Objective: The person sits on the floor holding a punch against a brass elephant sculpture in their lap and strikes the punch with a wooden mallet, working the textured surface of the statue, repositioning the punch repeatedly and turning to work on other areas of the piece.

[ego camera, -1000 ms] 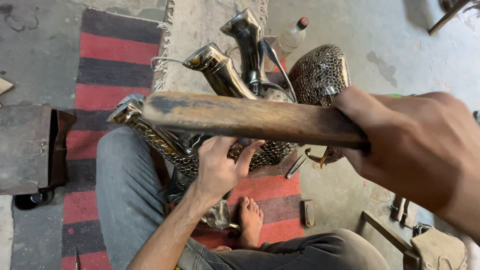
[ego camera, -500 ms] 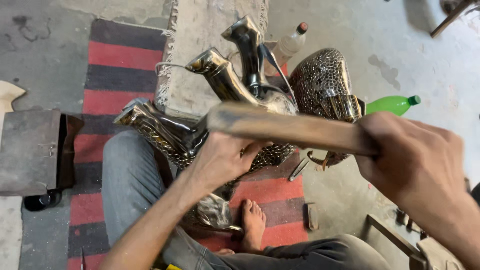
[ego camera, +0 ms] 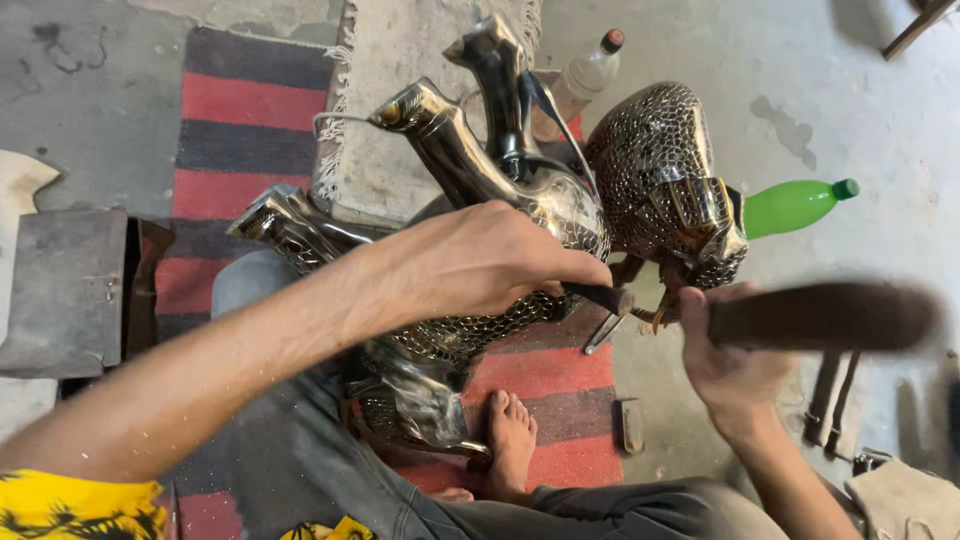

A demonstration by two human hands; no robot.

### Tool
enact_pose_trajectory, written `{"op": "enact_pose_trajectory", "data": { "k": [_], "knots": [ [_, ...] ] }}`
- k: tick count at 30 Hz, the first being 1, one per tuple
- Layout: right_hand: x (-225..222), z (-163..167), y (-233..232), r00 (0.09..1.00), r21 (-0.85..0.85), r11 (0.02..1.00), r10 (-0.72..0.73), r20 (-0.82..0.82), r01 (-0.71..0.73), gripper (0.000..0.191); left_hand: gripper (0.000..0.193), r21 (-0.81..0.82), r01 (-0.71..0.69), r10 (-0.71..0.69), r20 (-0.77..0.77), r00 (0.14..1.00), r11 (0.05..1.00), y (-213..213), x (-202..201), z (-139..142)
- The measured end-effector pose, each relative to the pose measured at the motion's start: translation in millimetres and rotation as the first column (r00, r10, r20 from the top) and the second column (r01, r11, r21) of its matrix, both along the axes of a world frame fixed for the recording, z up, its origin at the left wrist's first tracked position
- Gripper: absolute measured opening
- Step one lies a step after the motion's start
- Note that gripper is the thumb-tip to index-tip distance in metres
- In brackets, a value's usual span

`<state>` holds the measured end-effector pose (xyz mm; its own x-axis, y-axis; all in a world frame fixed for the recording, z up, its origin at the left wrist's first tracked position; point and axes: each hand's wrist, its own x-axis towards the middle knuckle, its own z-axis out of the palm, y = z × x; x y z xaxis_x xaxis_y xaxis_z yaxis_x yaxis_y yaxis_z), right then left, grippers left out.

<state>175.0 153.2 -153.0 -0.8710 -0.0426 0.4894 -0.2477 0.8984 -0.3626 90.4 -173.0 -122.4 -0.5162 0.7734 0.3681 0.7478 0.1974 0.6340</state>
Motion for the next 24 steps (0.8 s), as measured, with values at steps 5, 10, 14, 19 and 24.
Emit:
{"op": "enact_pose_trajectory", "data": {
  "k": [5, 10, 14, 19, 24],
  "knots": [
    [1.4, -20.1, -0.3, 0.985, 0.121, 0.991, 0.079, -0.154, -0.060, 0.017, 0.054, -0.025, 0.130, -0.129, 0.033, 0.991, 0.991, 6.1, -6.8, 9.8],
    [12.7, -33.2, -8.4, 0.971, 0.017, 0.978, -0.210, 0.116, 0.209, 0.014, 0.052, -0.237, 0.199, -0.212, -0.029, 0.977, 0.951, 9.4, -10.5, 20.5],
    [18.2, -44.2, -0.8, 0.988, 0.171, 0.973, -0.155, -0.025, 0.157, 0.017, 0.056, -0.293, 0.216, -0.230, -0.012, 0.973, 0.931, 10.1, -8.9, 24.9],
    [4.6, -36.5, 7.1, 0.977, -0.366, 0.918, -0.082, 0.198, 0.152, 0.016, 0.053, 0.176, -0.027, 0.031, -0.020, 0.999, 0.984, -5.4, 7.5, 11.6],
    [-5.3, 18.0, 4.9, 0.950, -0.730, 0.684, 0.221, 0.221, 0.011, 0.021, 0.043, 0.436, -0.490, 0.377, 0.323, 0.868, 0.755, 7.5, 44.9, -17.4]
  ]
}}
